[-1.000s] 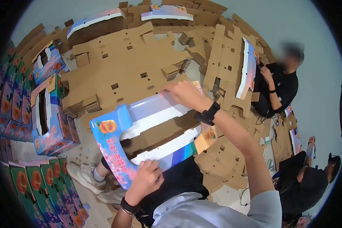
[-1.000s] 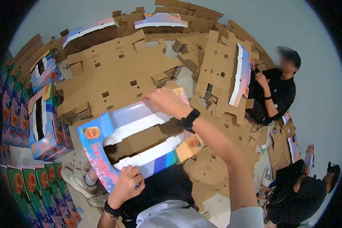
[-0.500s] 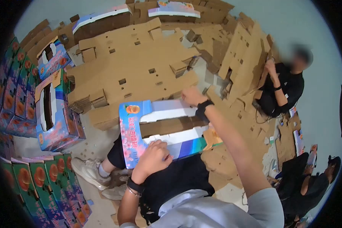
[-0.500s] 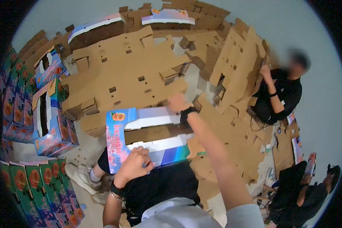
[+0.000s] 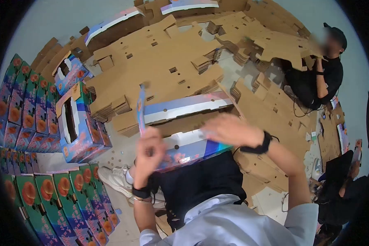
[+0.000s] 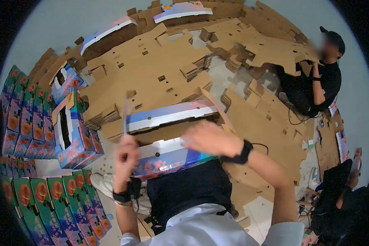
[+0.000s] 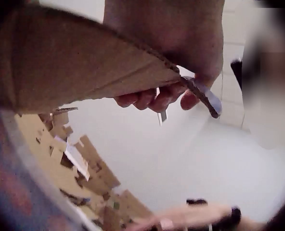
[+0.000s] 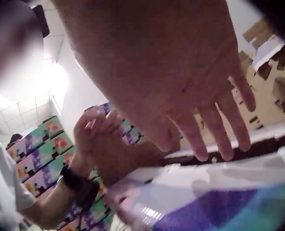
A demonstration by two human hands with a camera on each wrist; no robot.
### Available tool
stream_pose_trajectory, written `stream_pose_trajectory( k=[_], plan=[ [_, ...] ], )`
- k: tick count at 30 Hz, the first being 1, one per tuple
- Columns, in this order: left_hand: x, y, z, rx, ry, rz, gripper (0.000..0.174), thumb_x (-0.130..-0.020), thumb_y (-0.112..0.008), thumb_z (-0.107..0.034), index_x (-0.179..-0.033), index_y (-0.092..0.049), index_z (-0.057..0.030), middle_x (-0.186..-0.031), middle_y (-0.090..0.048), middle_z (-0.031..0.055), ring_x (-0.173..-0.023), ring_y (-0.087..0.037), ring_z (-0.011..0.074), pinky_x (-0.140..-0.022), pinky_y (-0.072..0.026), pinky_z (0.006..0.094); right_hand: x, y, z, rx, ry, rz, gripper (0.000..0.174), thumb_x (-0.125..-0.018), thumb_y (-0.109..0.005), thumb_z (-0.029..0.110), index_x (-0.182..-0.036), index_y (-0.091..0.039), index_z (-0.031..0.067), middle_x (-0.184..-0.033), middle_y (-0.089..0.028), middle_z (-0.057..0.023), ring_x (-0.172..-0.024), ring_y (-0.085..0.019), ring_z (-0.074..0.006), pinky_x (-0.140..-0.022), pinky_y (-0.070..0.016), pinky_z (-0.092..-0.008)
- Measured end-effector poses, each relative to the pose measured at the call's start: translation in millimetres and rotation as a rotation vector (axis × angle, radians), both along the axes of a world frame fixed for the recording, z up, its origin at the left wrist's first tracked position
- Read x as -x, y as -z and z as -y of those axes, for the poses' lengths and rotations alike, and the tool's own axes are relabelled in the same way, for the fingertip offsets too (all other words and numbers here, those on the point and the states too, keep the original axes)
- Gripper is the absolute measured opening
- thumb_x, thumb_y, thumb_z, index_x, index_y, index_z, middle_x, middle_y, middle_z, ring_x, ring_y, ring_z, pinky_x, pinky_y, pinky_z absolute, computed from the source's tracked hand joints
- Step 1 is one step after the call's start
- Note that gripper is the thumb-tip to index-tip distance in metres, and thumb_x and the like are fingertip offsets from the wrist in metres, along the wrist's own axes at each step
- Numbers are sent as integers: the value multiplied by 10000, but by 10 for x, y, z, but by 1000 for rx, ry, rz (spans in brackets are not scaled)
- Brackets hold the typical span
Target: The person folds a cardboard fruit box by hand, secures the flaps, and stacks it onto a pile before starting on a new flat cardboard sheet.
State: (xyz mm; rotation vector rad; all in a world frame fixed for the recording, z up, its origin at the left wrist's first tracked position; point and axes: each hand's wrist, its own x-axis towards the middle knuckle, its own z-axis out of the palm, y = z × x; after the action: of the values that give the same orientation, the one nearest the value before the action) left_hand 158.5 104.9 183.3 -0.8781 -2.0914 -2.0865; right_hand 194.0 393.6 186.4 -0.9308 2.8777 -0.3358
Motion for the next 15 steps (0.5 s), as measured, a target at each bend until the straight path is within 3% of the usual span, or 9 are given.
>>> stream_pose_trajectory(
  k=[2, 5, 7, 8, 10, 12, 13, 14, 15],
  plan=[
    [151, 23, 483, -34, -139, -75, 191, -798, -616, -86, -647, -502, -53, -712, -442, 34, -712, -417, 179, -615, -322, 303, -340, 2, 48, -34, 50, 18, 392, -959, -489, 373, -1172, -590, 59, -1089, -626, -118, -960, -616, -319, -847, -460, -435],
    [66, 74, 998, -268, -253, 209, 397, -847, -530, -274, -561, -322, -93, -676, -384, 35, -647, -336, 144, -625, -284, 283, -369, 220, -260, 53, 72, -229, 391, -948, -507, 376, -1169, -593, 66, -1102, -614, -111, -945, -608, -305, -863, -446, -412],
    [-44, 397, 1390, -100, -425, 322, 404, -861, -563, -299, -595, -381, -56, -664, -410, 36, -641, -372, 127, -614, -290, 276, -346, 293, -472, -144, 214, -381, 399, -933, -532, 360, -1197, -580, 64, -1103, -616, -121, -978, -602, -281, -915, -429, -405],
    [-89, 128, 1385, 142, -254, 319, 372, -860, -596, -268, -622, -435, -32, -669, -456, 39, -650, -412, 123, -618, -316, 268, -348, 277, -547, -147, 217, -378, 399, -933, -532, 360, -1197, -580, 64, -1103, -616, -121, -978, -602, -281, -915, -429, -405],
    [-153, 25, 1419, 357, -166, 450, 291, -835, -628, -203, -659, -495, -13, -692, -508, 36, -649, -439, 124, -595, -332, 269, -403, 182, -737, -400, 401, 0, 434, -905, -564, 345, -1230, -554, 56, -1115, -612, -140, -1005, -597, -267, -949, -412, -417],
    [-158, -104, 1333, 567, -173, 373, 207, -788, -654, -148, -695, -548, 3, -706, -544, 42, -633, -439, 126, -576, -337, 268, -428, 122, -953, -400, 421, -5, 433, -867, -606, 322, -1221, -564, 76, -1076, -616, -121, -1020, -596, -264, -961, -393, -426],
    [-138, -195, 1237, 725, -194, 257, 184, -731, -699, -150, -803, -611, -6, -743, -583, 56, -634, -506, 172, -570, -390, 313, -444, 139, -1067, -337, 378, -46, 414, -834, -642, 293, -1189, -582, 87, -1064, -610, -103, -1029, -587, -261, -945, -393, -435],
    [-138, -268, 1113, 714, -183, 255, 184, -731, -699, -150, -803, -611, -6, -743, -583, 56, -634, -506, 172, -570, -390, 313, -461, 143, -1141, -275, 333, -84, 400, -801, -678, 265, -1157, -599, 99, -1051, -605, -85, -1038, -577, -258, -929, -393, -445],
    [-147, -347, 969, 893, -204, 110, 247, -714, -718, -165, -889, -622, -20, -771, -600, 70, -660, -544, 212, -602, -423, 346, -459, 119, -1170, -286, 341, -84, 400, -801, -678, 265, -1157, -599, 99, -1051, -605, -85, -1038, -577, -258, -929, -393, -445]
  ],
)
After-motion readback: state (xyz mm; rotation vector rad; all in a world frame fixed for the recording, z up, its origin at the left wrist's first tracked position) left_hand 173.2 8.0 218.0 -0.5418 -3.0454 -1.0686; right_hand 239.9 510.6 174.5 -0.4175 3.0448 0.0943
